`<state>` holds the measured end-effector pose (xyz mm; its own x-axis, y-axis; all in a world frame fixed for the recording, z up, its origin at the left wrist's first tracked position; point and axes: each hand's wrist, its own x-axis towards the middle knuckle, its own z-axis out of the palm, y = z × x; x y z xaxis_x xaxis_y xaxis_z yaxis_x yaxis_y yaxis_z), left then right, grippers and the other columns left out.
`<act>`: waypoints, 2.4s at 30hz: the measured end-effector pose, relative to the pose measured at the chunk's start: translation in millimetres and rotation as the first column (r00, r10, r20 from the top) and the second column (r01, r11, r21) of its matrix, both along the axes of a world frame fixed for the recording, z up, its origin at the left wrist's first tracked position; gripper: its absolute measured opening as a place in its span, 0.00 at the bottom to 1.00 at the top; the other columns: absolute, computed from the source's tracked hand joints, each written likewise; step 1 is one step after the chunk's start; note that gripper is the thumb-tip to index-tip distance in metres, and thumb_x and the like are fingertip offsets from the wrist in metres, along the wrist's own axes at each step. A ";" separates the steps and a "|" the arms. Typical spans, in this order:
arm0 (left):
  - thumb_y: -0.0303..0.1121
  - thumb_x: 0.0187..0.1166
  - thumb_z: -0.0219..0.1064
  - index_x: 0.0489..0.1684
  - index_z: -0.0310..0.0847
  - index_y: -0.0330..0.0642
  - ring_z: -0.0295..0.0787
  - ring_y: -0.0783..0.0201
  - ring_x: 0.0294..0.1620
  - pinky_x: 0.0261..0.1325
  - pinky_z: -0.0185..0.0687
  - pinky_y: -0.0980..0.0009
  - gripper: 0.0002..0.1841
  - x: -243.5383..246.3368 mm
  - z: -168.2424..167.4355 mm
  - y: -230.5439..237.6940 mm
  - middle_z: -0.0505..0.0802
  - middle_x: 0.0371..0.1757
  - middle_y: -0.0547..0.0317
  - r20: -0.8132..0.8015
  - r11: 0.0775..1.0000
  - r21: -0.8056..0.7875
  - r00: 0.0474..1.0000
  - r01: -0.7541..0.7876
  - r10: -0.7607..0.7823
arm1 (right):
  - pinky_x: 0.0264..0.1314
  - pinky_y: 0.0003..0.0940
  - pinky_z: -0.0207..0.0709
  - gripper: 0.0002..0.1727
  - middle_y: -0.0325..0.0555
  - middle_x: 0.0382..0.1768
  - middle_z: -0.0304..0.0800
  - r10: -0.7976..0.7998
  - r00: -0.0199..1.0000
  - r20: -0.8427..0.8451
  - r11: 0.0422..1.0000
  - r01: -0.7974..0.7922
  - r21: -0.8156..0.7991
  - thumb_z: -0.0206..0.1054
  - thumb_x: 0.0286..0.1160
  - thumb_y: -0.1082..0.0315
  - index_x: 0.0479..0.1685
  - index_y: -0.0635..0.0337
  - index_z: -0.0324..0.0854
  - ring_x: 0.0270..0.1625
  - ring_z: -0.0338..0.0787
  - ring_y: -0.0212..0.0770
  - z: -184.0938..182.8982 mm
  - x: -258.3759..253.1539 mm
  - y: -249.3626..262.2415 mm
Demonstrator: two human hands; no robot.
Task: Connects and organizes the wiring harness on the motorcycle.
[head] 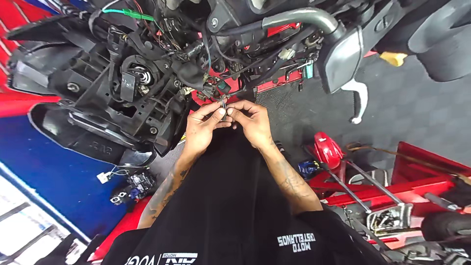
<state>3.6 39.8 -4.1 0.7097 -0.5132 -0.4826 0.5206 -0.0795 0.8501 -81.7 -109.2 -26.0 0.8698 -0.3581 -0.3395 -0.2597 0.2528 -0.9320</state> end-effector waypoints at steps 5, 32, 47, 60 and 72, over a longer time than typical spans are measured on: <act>0.23 0.82 0.68 0.65 0.86 0.32 0.96 0.55 0.44 0.48 0.99 0.59 0.15 0.5 2.3 -0.2 0.91 0.59 0.47 0.057 0.998 0.054 0.998 0.015 -0.018 | 0.30 0.27 0.85 0.08 0.44 0.41 0.90 0.026 0.999 0.028 1.000 -0.026 -0.011 0.66 0.81 0.73 0.46 0.64 0.91 0.31 0.87 0.33 1.6 0.7 -2.3; 0.23 0.76 0.73 0.52 0.91 0.34 0.91 0.63 0.28 0.26 0.94 0.68 0.10 -21.3 -13.8 -13.9 0.88 0.53 0.50 0.373 0.967 0.087 0.908 -0.240 0.192 | 0.30 0.25 0.80 0.04 0.41 0.30 0.85 -0.079 0.983 0.163 0.906 0.002 0.424 0.65 0.79 0.70 0.42 0.59 0.85 0.27 0.82 0.30 -26.4 12.4 8.3; 0.23 0.81 0.69 0.60 0.86 0.31 0.95 0.56 0.38 0.45 0.96 0.59 0.12 -17.3 -6.5 -7.8 0.95 0.45 0.49 0.163 0.982 0.030 0.971 -0.184 0.177 | 0.30 0.25 0.79 0.07 0.41 0.33 0.86 -0.015 0.978 0.207 0.932 -0.062 0.358 0.65 0.82 0.68 0.48 0.59 0.85 0.27 0.81 0.30 -34.2 6.9 3.8; 0.24 0.80 0.70 0.58 0.86 0.34 0.93 0.60 0.44 0.53 0.92 0.63 0.11 -12.3 -15.2 -5.9 0.94 0.48 0.52 0.052 0.989 -0.029 0.988 -0.146 0.148 | 0.37 0.26 0.89 0.09 0.43 0.38 0.93 -0.080 0.993 0.091 0.936 0.106 -0.335 0.78 0.72 0.70 0.47 0.64 0.88 0.36 0.92 0.31 4.0 5.5 7.5; 0.22 0.78 0.70 0.56 0.87 0.34 0.93 0.63 0.40 0.45 0.93 0.67 0.11 -10.4 -15.7 -7.3 0.95 0.47 0.54 0.212 0.991 0.034 0.970 -0.127 0.117 | 0.31 0.28 0.88 0.05 0.43 0.33 0.91 -0.049 0.997 0.051 0.983 0.057 -0.177 0.69 0.74 0.77 0.44 0.63 0.86 0.29 0.90 0.33 -1.4 10.8 2.9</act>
